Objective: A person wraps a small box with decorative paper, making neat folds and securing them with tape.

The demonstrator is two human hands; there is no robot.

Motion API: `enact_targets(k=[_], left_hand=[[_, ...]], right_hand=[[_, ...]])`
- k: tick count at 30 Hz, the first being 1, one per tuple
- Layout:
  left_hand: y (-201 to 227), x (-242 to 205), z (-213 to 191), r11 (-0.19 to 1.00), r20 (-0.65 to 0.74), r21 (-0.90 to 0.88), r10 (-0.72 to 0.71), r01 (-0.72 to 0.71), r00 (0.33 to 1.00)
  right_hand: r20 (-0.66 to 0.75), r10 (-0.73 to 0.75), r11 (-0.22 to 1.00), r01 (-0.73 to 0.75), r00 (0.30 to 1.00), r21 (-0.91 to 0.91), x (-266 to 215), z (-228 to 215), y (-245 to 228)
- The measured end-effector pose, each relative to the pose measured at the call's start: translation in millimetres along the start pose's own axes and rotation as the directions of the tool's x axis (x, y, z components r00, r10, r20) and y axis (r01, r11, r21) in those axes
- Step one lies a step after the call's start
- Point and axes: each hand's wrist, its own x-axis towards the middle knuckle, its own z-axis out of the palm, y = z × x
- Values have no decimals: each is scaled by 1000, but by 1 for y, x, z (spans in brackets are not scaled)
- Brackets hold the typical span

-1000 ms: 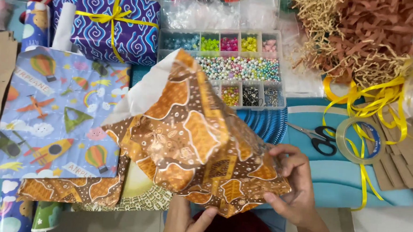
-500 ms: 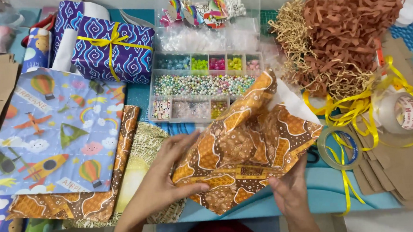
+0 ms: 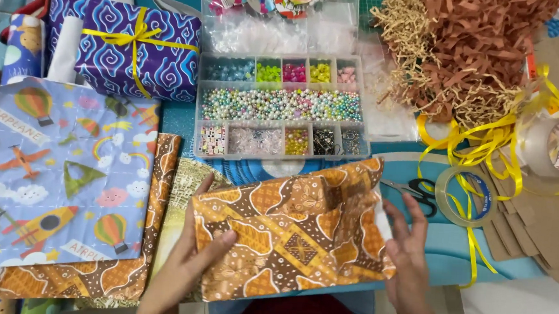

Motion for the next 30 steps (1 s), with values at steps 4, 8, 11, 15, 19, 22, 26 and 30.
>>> enact_targets(k=[4,8,11,15,19,22,26,30], left_hand=[[-4,9,-15,985,28,171,23,-27,999],[-12,3,-10,587,-108,749,566,-307,817],[-10,-5,14,261,-63,936,785,-236,617],[10,8,37,-32,454,814,659,-580,600],[4,18,46,-27,473,814,610,-580,636],[2,19,52,-23,433,846,612,-532,662],[0,20,62,33,334,884,654,-467,678],[-2,21,75,81,264,902,673,-425,691]], right_hand=[[125,109,908,-47,986,-417,3,-13,-13],[241,-6,636,189,971,-748,-1,12,-26],[208,-59,455,212,976,-865,2,23,-28],[201,-18,522,181,979,-833,16,32,-22],[148,36,505,110,988,-856,23,29,-20],[154,31,518,115,988,-847,20,29,-23],[250,-94,424,266,964,-866,23,32,-28],[349,-45,393,338,936,-855,32,31,-26]])
